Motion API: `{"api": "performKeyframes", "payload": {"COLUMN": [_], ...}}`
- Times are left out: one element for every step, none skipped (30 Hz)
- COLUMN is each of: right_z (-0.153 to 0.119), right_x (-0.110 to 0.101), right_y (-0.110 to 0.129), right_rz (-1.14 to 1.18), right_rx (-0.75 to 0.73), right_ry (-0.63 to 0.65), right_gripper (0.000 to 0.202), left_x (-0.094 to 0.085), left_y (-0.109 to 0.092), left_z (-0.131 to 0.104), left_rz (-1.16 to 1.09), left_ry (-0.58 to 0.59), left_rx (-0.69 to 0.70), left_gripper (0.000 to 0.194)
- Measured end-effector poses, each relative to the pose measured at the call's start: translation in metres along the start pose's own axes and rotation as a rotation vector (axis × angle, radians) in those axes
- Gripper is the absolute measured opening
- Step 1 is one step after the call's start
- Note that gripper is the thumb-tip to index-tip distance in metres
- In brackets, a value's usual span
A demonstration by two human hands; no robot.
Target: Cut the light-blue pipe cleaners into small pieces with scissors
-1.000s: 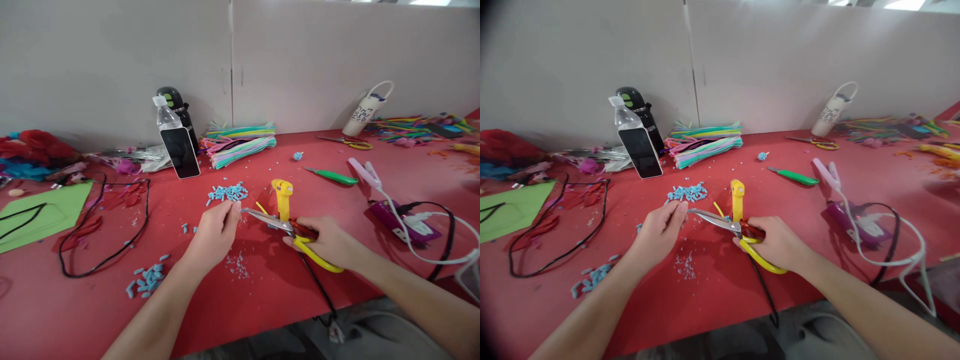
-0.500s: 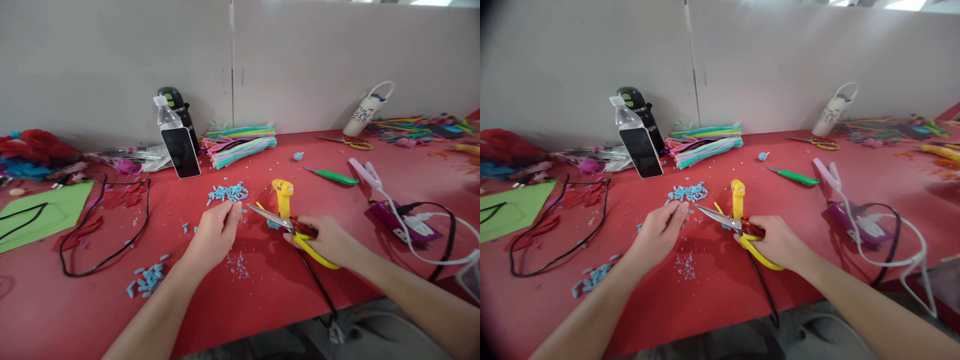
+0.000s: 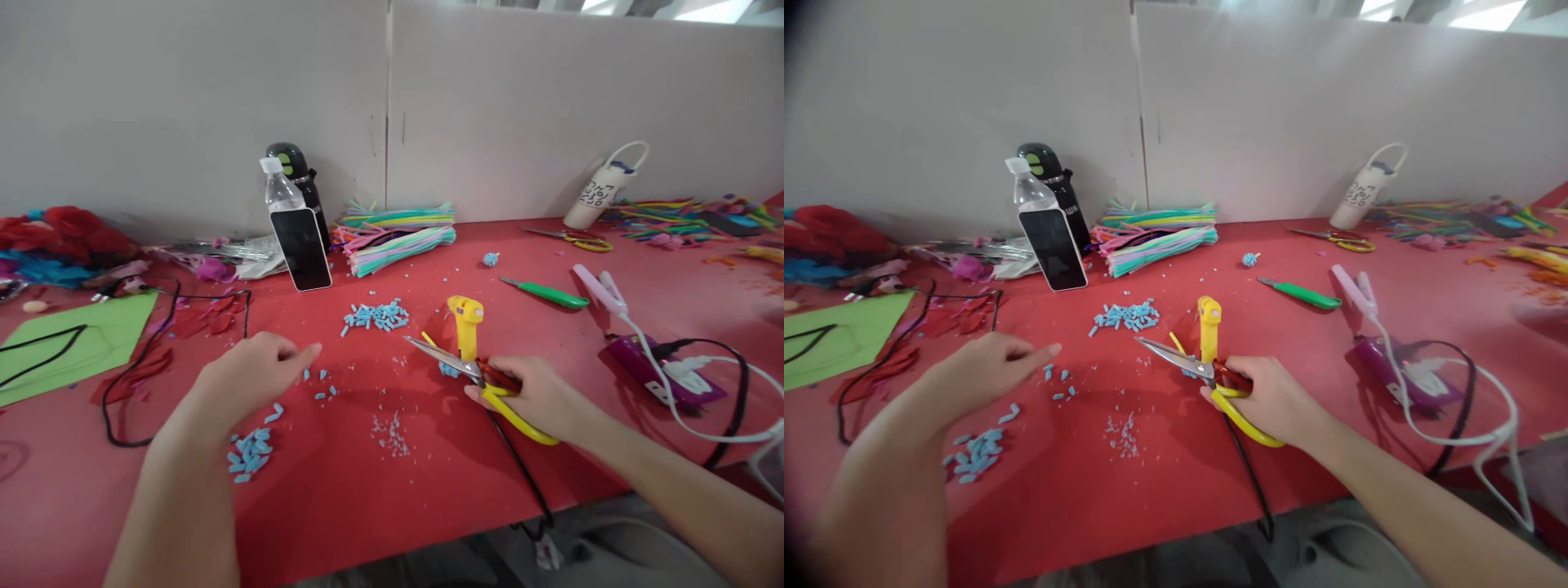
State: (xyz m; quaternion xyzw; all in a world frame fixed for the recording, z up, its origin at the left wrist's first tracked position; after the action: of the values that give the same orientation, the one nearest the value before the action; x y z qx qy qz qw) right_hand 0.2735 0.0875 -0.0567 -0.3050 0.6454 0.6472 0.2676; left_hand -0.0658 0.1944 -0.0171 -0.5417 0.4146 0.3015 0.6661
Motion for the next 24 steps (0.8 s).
{"api": "performKeyframes", "payload": {"right_z": [0.000, 0.000, 0.000, 0.001, 0.001, 0.001, 0.001, 0.001, 0.001, 0.001, 0.001, 0.001, 0.001, 0.001, 0.002, 0.002, 0.002, 0.002, 0.002, 0.002, 0.002, 0.002, 0.002, 0.002], "right_x": [0.000, 0.000, 0.000, 0.000, 0.001, 0.001, 0.002, 0.002, 0.003, 0.003, 0.003, 0.003, 0.003, 0.002, 0.001, 0.001, 0.000, 0.000, 0.000, -0.001, -0.001, -0.001, 0.000, 0.000], "right_y": [0.000, 0.000, -0.001, -0.001, -0.002, -0.002, -0.003, -0.003, -0.004, -0.004, -0.005, -0.005, -0.005, -0.005, -0.005, -0.005, -0.005, -0.005, -0.006, -0.006, -0.007, -0.007, -0.008, -0.008], "right_rz": [-0.002, -0.006, -0.014, -0.024, -0.035, -0.046, -0.053, -0.056, -0.056, -0.055, -0.053, -0.050, -0.047, -0.043, -0.038, -0.033, -0.029, -0.025, -0.022, -0.018, -0.015, -0.014, -0.014, -0.017], "right_rx": [0.002, 0.006, 0.010, 0.014, 0.019, 0.022, 0.023, 0.023, 0.023, 0.023, 0.021, 0.019, 0.016, 0.010, 0.003, -0.004, -0.009, -0.013, -0.014, -0.014, -0.012, -0.011, -0.010, -0.010], "right_ry": [0.006, 0.008, 0.006, 0.006, 0.007, 0.009, 0.012, 0.019, 0.024, 0.028, 0.028, 0.029, 0.028, 0.022, 0.018, 0.017, 0.017, 0.015, 0.013, 0.012, 0.011, 0.010, 0.011, 0.014], "right_gripper": [0.035, 0.036, 0.037, 0.038, 0.039, 0.040, 0.040, 0.040, 0.040, 0.040, 0.040, 0.039, 0.039, 0.040, 0.040, 0.040, 0.041, 0.041, 0.041, 0.042, 0.042, 0.042, 0.042, 0.043], "left_x": [0.003, 0.007, 0.013, 0.020, 0.026, 0.033, 0.042, 0.049, 0.056, 0.062, 0.066, 0.068, 0.069, 0.071, 0.072, 0.074, 0.075, 0.077, 0.079, 0.080, 0.082, 0.083, 0.084, 0.084], "left_y": [-0.011, -0.024, -0.040, -0.056, -0.071, -0.086, -0.098, -0.107, -0.115, -0.120, -0.123, -0.124, -0.124, -0.124, -0.123, -0.121, -0.120, -0.119, -0.118, -0.117, -0.116, -0.115, -0.114, -0.113], "left_z": [0.002, 0.005, 0.007, 0.009, 0.011, 0.013, 0.015, 0.018, 0.021, 0.024, 0.027, 0.030, 0.034, 0.036, 0.038, 0.040, 0.041, 0.042, 0.042, 0.043, 0.043, 0.044, 0.045, 0.045], "left_rz": [0.070, 0.119, 0.132, 0.130, 0.135, 0.147, 0.177, 0.216, 0.261, 0.313, 0.363, 0.405, 0.434, 0.452, 0.462, 0.468, 0.471, 0.473, 0.473, 0.472, 0.469, 0.465, 0.459, 0.454], "left_ry": [0.013, 0.020, 0.033, 0.039, 0.034, 0.038, 0.050, 0.051, 0.058, 0.065, 0.059, 0.044, 0.034, 0.027, 0.028, 0.032, 0.039, 0.044, 0.049, 0.053, 0.057, 0.060, 0.064, 0.066], "left_rx": [0.003, 0.021, 0.060, 0.104, 0.141, 0.183, 0.222, 0.247, 0.275, 0.288, 0.295, 0.295, 0.293, 0.292, 0.293, 0.295, 0.297, 0.299, 0.300, 0.301, 0.302, 0.300, 0.296, 0.290], "left_gripper": [0.040, 0.037, 0.031, 0.026, 0.024, 0.022, 0.021, 0.021, 0.023, 0.026, 0.028, 0.030, 0.031, 0.031, 0.030, 0.029, 0.027, 0.026, 0.025, 0.024, 0.024, 0.023, 0.023, 0.022]}}
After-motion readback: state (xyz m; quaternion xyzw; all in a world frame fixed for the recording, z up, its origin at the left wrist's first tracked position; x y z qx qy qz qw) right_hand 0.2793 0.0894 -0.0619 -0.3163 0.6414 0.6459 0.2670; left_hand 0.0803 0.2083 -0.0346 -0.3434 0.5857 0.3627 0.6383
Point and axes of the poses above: each hand's wrist, its own z-axis towards the middle knuckle, its own x-axis out of the palm, y = z × x, the point moved 8 cm from there along z, towards the middle knuckle, and after that the axes turned 5 degrees about z, right-handed, at the moved point
